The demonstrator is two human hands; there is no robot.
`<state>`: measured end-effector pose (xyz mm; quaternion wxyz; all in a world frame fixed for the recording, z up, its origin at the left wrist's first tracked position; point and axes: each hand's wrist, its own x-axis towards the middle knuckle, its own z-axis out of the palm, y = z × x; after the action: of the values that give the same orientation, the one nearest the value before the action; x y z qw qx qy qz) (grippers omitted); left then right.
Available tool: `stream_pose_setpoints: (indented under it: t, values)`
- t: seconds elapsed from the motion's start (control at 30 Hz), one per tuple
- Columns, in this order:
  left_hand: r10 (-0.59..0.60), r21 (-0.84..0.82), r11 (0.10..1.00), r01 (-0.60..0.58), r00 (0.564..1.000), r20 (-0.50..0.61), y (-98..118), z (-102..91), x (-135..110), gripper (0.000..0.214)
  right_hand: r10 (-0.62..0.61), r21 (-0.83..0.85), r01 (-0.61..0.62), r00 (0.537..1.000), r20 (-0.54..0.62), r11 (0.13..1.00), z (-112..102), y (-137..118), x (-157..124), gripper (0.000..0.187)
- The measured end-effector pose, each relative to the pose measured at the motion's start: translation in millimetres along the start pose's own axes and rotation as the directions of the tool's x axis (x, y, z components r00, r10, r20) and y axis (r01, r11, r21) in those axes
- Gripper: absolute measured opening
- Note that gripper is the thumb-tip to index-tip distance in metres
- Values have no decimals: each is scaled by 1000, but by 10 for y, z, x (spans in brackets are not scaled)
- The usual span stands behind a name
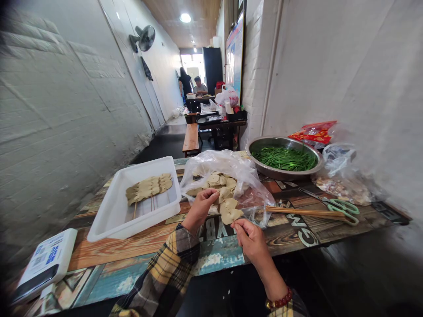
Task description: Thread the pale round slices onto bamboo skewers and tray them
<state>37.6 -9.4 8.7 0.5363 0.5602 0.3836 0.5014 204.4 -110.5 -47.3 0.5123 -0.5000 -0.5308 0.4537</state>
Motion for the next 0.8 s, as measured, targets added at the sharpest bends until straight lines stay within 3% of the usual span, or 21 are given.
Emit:
stream_pose_setpoints:
  t: [0.2, 0.5, 0.67, 0.8]
  values:
    - [-29, -30, 999, 30, 999, 34, -11, 15, 6, 31, 51, 64, -50, 999, -3, 997, 51, -75, 29, 45]
    - [-113, -220, 969, 112, 994, 10, 19, -11, 1, 34, 134, 201, -136, 991, 28, 970, 116, -150, 39, 47]
    - [-177, -381, 902, 202, 979, 101, 17, 8, -4, 39, 144, 220, -149, 989, 38, 964, 94, -117, 24, 45]
    - [-164, -461, 862, 212, 976, 142, 36, 31, -25, 36, 146, 211, -149, 989, 26, 966, 100, -127, 20, 46]
